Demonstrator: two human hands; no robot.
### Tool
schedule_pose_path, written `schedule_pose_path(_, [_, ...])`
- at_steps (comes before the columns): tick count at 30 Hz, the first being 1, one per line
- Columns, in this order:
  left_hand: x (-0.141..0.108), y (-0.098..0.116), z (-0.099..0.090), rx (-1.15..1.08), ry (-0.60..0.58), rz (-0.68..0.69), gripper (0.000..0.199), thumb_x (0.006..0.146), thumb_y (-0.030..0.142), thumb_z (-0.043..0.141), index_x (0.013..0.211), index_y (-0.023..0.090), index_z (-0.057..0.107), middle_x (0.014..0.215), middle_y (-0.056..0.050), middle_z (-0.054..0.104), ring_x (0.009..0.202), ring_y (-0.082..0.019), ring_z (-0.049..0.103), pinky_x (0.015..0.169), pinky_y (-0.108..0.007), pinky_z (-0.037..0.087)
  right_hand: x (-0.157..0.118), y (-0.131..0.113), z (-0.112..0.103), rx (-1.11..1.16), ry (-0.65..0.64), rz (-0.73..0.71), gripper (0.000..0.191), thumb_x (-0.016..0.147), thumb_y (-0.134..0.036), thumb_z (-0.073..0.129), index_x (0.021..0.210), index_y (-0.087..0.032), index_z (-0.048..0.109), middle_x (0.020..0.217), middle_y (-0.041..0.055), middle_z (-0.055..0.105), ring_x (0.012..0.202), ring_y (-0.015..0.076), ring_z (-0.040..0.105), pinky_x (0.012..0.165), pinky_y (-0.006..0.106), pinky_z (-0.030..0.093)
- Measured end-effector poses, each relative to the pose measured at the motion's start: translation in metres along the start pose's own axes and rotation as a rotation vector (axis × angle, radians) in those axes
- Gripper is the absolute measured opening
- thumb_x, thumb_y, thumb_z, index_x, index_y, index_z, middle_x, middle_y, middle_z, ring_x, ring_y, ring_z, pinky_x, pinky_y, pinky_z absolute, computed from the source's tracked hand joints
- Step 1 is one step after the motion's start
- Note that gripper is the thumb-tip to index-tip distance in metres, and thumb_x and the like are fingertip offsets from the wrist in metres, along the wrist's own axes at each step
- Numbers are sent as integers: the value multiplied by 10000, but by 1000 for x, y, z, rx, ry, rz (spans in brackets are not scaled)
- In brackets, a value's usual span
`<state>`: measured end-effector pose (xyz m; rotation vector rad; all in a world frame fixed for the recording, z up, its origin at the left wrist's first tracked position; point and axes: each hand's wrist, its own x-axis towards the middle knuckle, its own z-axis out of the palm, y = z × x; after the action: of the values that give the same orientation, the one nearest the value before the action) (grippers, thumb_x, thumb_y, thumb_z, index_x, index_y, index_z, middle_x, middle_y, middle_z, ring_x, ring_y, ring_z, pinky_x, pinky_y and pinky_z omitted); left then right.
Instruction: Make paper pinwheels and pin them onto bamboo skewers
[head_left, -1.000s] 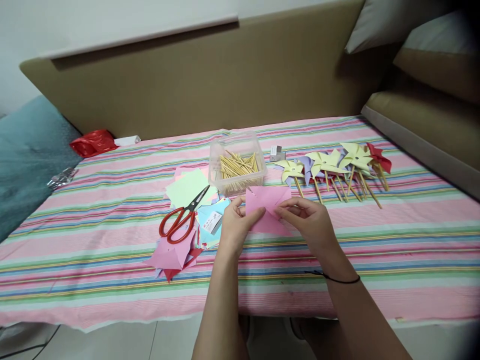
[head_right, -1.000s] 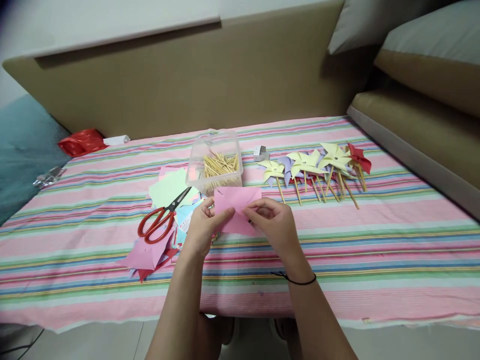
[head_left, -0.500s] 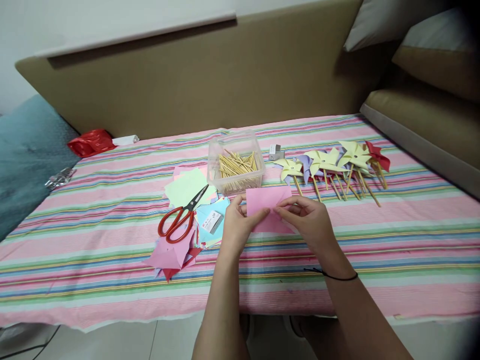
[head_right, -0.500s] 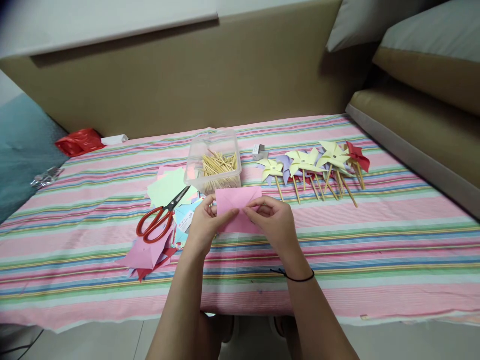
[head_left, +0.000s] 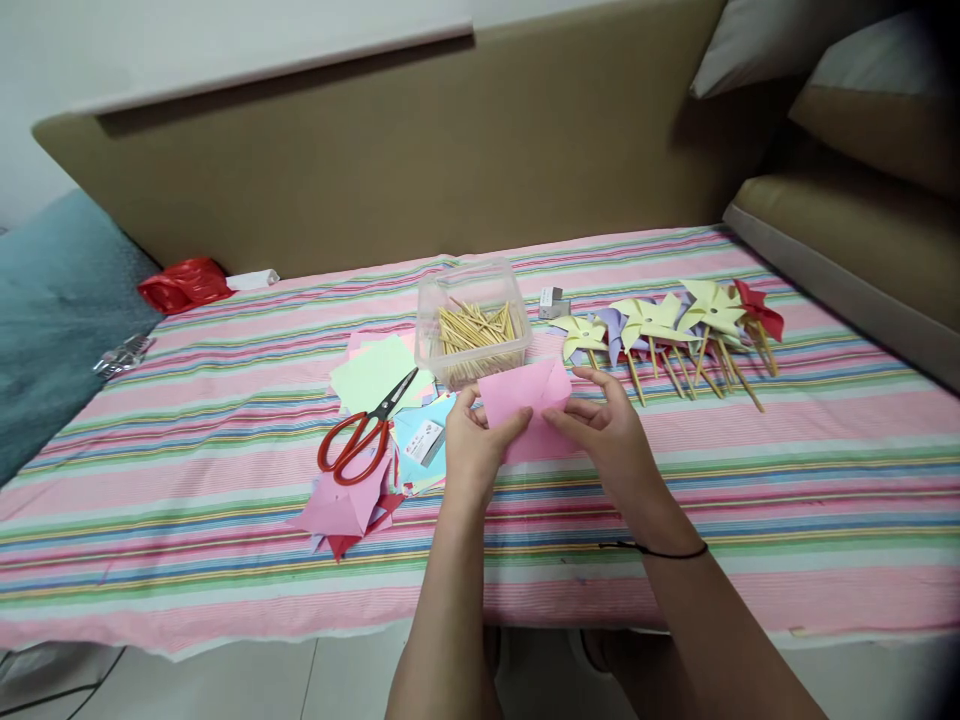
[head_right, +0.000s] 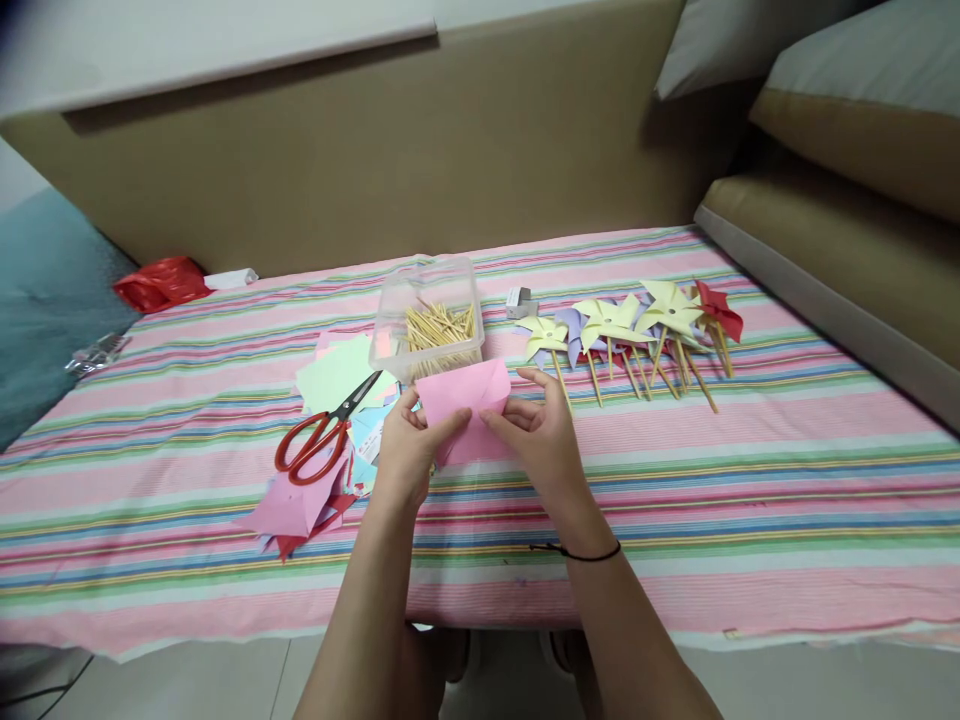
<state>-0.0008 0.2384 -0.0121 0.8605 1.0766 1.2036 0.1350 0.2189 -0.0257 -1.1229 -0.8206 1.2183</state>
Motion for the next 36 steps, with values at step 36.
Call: schedule_pose_path(36, [6, 11, -17, 390, -398, 102, 228, 796, 361, 643, 731, 174, 756, 917, -74, 725, 928, -197, 631, 821, -279, 455, 6, -11, -33, -216, -245, 362, 986, 621, -194, 790, 1423, -204, 217, 753, 20, 713, 719, 214, 670, 590, 282, 482])
